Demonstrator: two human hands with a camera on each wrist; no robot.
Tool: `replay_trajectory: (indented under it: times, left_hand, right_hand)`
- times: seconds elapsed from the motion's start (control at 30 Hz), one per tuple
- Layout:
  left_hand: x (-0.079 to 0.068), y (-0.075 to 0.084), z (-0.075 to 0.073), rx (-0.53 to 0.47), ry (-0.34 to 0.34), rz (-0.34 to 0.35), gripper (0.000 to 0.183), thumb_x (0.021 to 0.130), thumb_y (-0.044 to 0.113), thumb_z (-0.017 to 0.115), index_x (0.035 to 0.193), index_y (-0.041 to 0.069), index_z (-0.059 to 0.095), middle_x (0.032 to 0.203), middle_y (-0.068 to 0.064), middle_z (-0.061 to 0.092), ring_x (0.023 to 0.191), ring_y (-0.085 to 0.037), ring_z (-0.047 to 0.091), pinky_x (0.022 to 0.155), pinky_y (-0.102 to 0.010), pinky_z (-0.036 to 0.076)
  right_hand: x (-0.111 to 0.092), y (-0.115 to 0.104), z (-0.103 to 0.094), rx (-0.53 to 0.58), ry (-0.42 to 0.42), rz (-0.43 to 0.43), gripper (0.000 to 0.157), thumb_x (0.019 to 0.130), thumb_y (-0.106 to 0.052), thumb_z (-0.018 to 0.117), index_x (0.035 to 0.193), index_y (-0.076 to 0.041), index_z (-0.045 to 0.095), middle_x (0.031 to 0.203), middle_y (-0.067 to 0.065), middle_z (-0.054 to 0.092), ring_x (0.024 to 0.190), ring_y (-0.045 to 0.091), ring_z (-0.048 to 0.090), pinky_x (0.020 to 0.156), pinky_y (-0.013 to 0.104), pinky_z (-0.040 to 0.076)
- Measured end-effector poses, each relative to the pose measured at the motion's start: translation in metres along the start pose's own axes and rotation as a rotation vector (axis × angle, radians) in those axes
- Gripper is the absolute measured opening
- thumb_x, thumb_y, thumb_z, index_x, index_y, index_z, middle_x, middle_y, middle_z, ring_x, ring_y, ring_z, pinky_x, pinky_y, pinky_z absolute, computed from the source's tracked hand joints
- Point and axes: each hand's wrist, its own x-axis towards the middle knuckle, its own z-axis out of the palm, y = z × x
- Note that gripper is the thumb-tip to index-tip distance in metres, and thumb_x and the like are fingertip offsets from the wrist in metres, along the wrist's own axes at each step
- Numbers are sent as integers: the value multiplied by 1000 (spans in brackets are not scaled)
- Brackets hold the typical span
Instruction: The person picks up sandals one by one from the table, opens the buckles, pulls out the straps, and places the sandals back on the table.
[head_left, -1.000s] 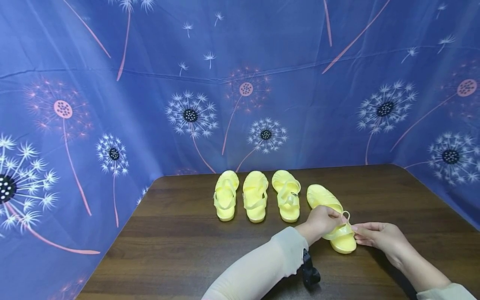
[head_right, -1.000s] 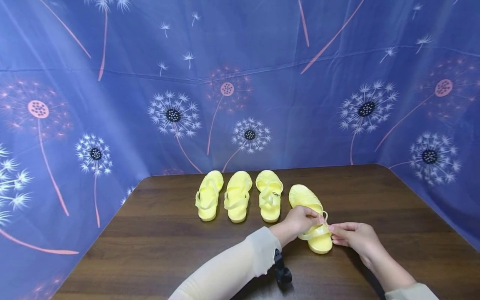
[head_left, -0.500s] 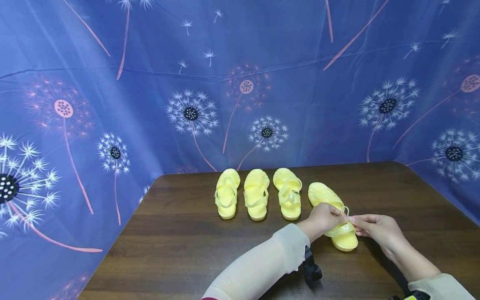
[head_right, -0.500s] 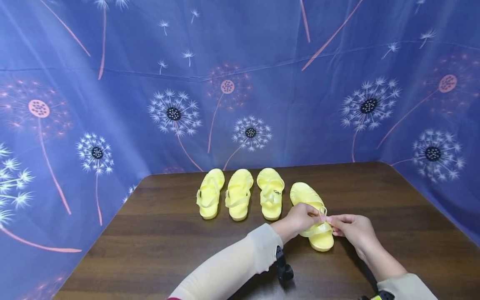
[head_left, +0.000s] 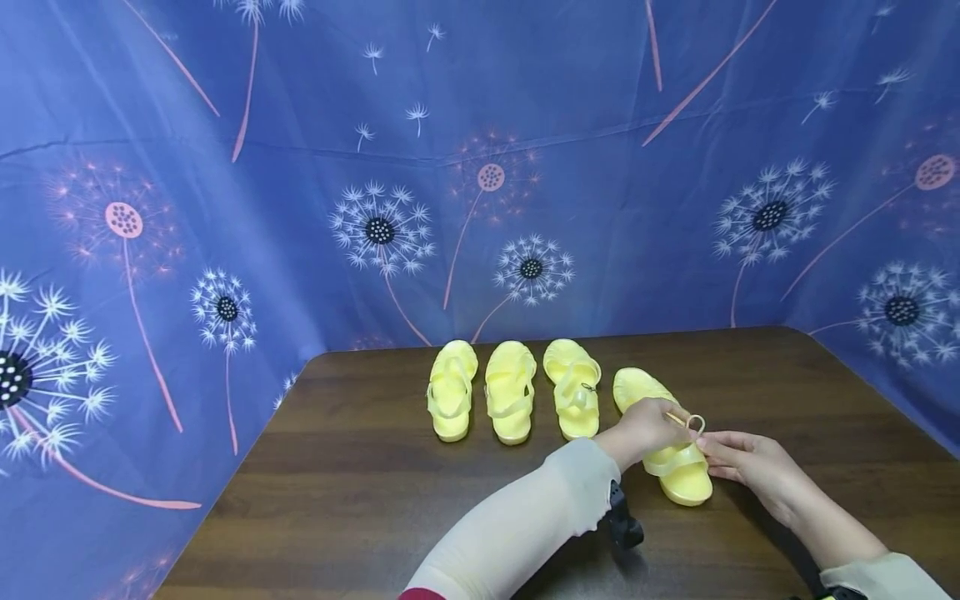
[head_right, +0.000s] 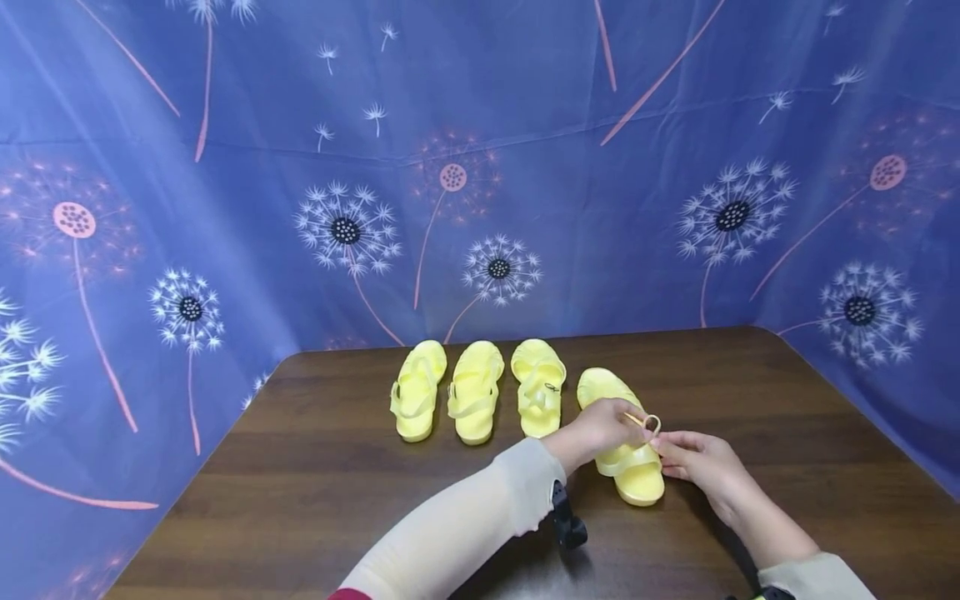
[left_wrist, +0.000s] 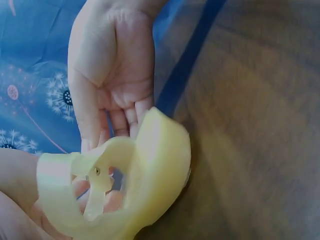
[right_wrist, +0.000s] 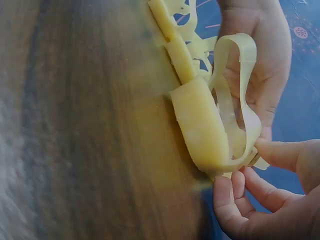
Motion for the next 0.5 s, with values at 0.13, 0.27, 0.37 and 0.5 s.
replay_trajectory:
  times: [0.13,0.27,0.37,0.5]
  left_hand:
    - [6,1,-4,135,-55,117,14,85,24,75,98,19,73,85,6,71,76,-2,60,66,-19,49]
    - [12,3,-7,256,-93,229,12,87,23,73,99,22,74,87,12,71,78,4,58,67,-13,47]
    - [14,5,-8,290,-100,259,4,87,21,73,91,20,74,81,14,69,73,5,55,65,-11,44]
    - [16,5,-6,274,-73,244,5,86,21,75,85,17,73,74,13,67,68,4,53,61,-11,44]
  right_hand:
    - [0,3,3,-21,5,16,66,100,-38,51,136,16,41,120,4,64,93,2,61,89,30,51]
    - [1,2,7,-35,17,17,67,101,-38,51,137,17,39,126,12,61,94,2,62,93,35,48]
    - [1,-1,9,-23,27,24,66,100,-36,52,135,19,40,125,11,62,92,1,63,91,29,48]
    - [1,-4,9,7,35,47,67,99,-35,54,133,20,41,124,11,62,91,1,63,97,37,48]
